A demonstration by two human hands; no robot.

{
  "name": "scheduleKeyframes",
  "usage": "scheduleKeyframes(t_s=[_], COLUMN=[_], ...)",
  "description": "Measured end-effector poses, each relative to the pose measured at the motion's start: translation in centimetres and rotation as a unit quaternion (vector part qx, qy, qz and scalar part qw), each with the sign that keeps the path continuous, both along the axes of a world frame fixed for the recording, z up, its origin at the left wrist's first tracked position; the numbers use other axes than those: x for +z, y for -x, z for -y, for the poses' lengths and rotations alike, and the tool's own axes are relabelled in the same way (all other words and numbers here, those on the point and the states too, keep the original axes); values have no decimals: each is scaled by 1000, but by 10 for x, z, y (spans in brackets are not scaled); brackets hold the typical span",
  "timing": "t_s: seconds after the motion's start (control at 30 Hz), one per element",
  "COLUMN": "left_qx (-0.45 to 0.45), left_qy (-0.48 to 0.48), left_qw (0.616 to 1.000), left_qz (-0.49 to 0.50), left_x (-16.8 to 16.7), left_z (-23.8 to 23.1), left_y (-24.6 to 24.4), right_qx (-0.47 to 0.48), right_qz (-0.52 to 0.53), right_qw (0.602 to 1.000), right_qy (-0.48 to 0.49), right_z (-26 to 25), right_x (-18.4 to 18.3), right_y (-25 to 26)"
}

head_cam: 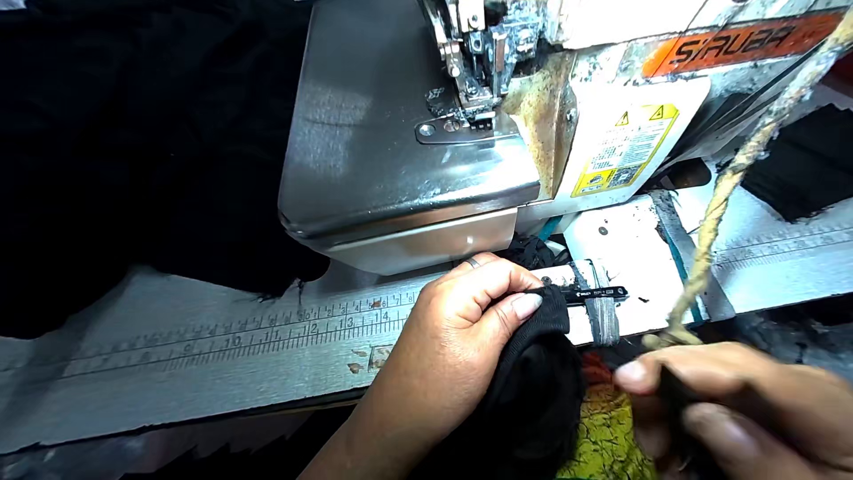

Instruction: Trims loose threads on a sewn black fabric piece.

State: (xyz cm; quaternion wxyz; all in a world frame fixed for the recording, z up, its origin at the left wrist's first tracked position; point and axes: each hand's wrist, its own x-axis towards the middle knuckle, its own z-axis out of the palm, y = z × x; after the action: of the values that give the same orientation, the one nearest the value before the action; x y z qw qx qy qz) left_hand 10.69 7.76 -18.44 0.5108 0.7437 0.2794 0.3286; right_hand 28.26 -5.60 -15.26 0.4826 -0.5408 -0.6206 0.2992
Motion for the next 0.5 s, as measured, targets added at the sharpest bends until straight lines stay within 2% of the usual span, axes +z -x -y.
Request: scheduleKeyframes(t_s=[0.1, 0.13, 0.23, 0.33, 0.5], left_qx=[-31, -44, -61, -49, -19], left_qy=[-1, 4, 14, 37, 48], left_qw=[999, 999, 997, 997, 998], left_qz=[19, 26, 38, 48, 18], left_x=[1, 1, 6, 15, 22], left_z=[0, 0, 3, 8, 12], left_y=[-1, 0, 5, 11, 21], right_qx=[-97, -101, -40, 12, -21], right_qz=[15, -1, -79, -174, -238], right_qw=[995, 994, 996, 983, 966], right_qy=[-29, -33, -9, 56, 100], right_z=[-10, -16, -26, -29, -29], right_x=[-11, -18, -31, -28, -17], right_y=[-4, -4, 4, 10, 11])
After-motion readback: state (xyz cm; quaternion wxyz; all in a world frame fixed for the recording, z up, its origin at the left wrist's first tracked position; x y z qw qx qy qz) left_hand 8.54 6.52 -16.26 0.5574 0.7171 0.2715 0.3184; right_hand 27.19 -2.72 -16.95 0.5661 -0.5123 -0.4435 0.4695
